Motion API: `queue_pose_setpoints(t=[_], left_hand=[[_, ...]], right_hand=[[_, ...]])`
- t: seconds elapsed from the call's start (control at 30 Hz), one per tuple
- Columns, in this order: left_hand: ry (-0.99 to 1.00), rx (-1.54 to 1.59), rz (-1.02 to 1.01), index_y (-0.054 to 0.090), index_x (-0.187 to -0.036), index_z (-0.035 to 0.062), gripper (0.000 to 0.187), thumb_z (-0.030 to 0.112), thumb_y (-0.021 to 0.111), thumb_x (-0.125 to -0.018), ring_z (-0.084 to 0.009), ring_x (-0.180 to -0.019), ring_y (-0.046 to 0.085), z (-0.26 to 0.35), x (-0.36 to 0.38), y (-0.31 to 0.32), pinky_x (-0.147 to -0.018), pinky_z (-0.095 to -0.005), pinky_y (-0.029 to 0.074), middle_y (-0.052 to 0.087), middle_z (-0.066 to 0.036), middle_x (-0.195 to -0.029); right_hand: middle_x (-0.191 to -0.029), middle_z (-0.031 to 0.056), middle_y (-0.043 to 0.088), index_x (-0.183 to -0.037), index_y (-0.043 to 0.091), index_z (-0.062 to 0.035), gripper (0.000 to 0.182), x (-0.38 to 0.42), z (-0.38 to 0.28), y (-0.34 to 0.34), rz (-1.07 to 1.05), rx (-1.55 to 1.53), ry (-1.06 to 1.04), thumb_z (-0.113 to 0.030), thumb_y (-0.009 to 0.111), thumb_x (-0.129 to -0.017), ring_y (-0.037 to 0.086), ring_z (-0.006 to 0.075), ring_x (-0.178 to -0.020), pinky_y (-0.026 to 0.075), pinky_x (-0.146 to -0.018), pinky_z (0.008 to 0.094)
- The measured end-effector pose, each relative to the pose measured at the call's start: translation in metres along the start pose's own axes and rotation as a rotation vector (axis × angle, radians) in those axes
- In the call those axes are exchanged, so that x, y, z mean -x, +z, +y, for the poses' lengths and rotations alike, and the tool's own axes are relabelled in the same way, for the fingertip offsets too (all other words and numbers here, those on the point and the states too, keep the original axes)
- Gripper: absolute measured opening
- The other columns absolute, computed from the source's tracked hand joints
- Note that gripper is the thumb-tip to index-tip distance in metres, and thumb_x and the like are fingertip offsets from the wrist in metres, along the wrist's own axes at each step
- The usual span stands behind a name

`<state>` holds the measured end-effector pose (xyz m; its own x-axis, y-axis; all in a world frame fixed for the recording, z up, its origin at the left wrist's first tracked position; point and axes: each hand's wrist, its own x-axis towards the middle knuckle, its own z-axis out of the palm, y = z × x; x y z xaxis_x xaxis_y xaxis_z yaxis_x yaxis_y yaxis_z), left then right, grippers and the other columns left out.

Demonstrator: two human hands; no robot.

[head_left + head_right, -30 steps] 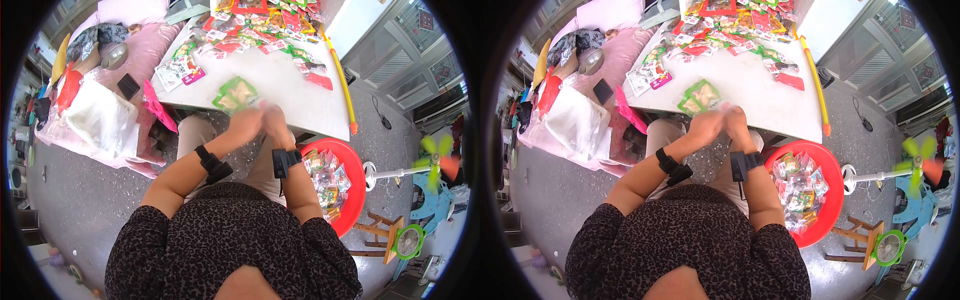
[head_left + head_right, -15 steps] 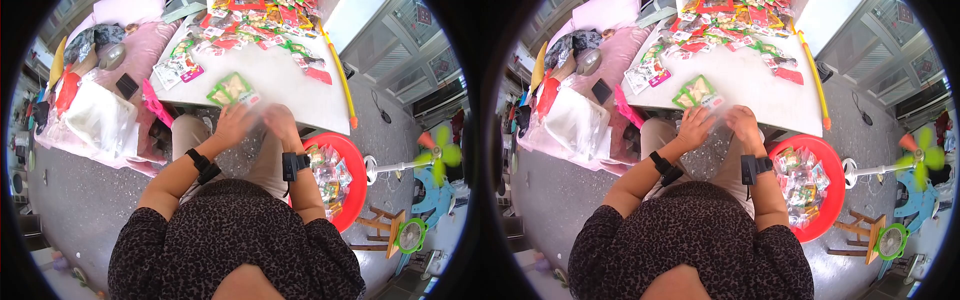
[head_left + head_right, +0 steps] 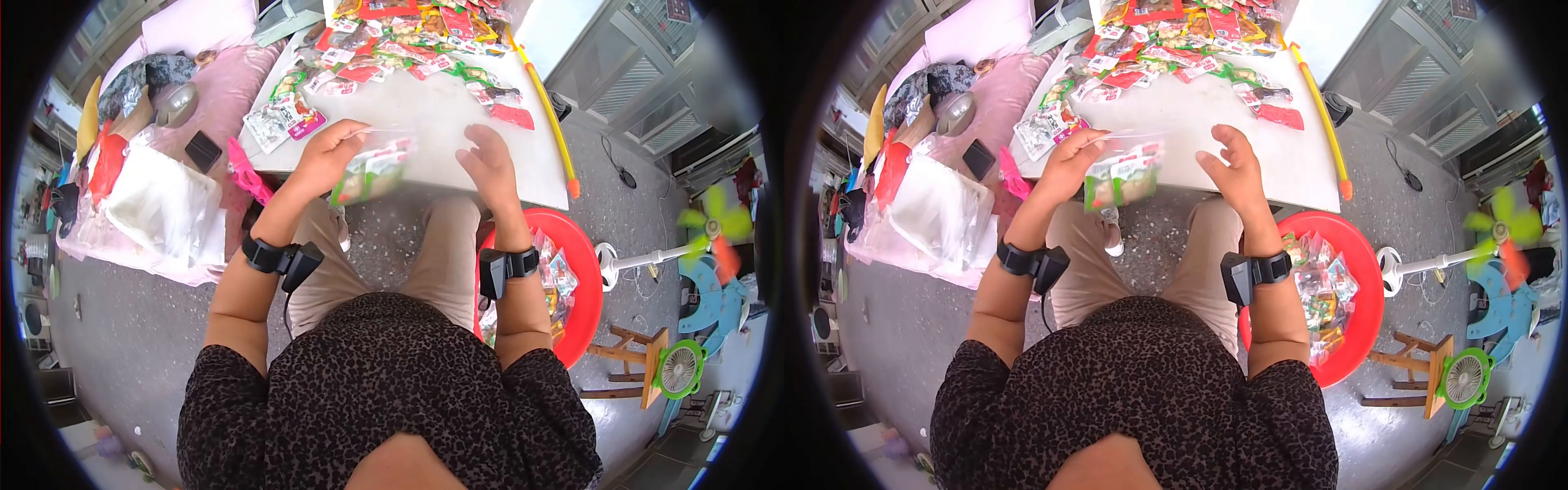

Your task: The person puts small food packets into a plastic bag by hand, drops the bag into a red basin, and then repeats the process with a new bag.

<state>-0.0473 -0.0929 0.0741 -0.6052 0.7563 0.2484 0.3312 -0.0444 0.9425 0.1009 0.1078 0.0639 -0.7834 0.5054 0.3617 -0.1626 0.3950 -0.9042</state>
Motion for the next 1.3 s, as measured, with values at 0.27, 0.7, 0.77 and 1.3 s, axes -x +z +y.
queue_pose_setpoints(t=[0.27, 0.7, 0.77, 1.3], left_hand=[[-0.308, 0.412, -0.217, 0.047, -0.092, -0.0028, 0.015, 0.005, 0.038, -0.082, -0.0219, -0.088, 0.054, 0.018, 0.045, 0.013, -0.078, -0.0310, 0.042, 0.056, -0.014, -0.091], [-0.296, 0.346, -0.283, 0.051, -0.096, -0.0012, 0.019, 0.009, 0.041, -0.083, -0.0115, -0.085, 0.050, -0.014, 0.073, 0.031, -0.075, -0.0237, 0.038, 0.055, -0.007, -0.090], [-0.346, 0.362, -0.234, 0.051, -0.094, -0.0012, 0.018, 0.008, 0.042, -0.082, -0.0125, -0.085, 0.050, -0.026, 0.071, 0.028, -0.076, -0.0236, 0.038, 0.054, -0.007, -0.091], [0.247, -1.088, 0.039, 0.053, -0.076, 0.0042, 0.012, 0.009, 0.050, -0.065, -0.0264, -0.097, 0.045, -0.144, 0.105, -0.029, -0.086, -0.0380, 0.030, 0.053, -0.008, -0.092]], right_hand=[[-0.089, 0.0154, 0.054, -0.099, 0.049, -0.0008, 0.042, 0.014, -0.067, 0.014, -0.677, 0.329, -0.105, -0.025, 0.061, -0.066, 0.052, 0.0278, -0.084, 0.040, -0.071, 0.0339], [-0.069, 0.0161, 0.051, -0.075, 0.052, -0.0024, 0.010, 0.084, -0.041, -0.022, -0.457, 0.365, -0.165, -0.011, 0.047, -0.072, 0.051, 0.0316, -0.069, 0.039, -0.061, 0.0379], [-0.070, 0.0156, 0.052, -0.078, 0.053, -0.0024, 0.011, 0.094, -0.045, -0.051, -0.382, 0.358, -0.058, -0.010, 0.049, -0.072, 0.051, 0.0304, -0.069, 0.040, -0.061, 0.0349], [-0.066, 0.0148, 0.053, -0.073, 0.051, -0.0003, 0.015, 0.229, 0.130, -0.224, 0.219, 0.801, 0.587, -0.015, 0.051, -0.073, 0.053, 0.0236, -0.066, 0.041, -0.061, 0.0317]])
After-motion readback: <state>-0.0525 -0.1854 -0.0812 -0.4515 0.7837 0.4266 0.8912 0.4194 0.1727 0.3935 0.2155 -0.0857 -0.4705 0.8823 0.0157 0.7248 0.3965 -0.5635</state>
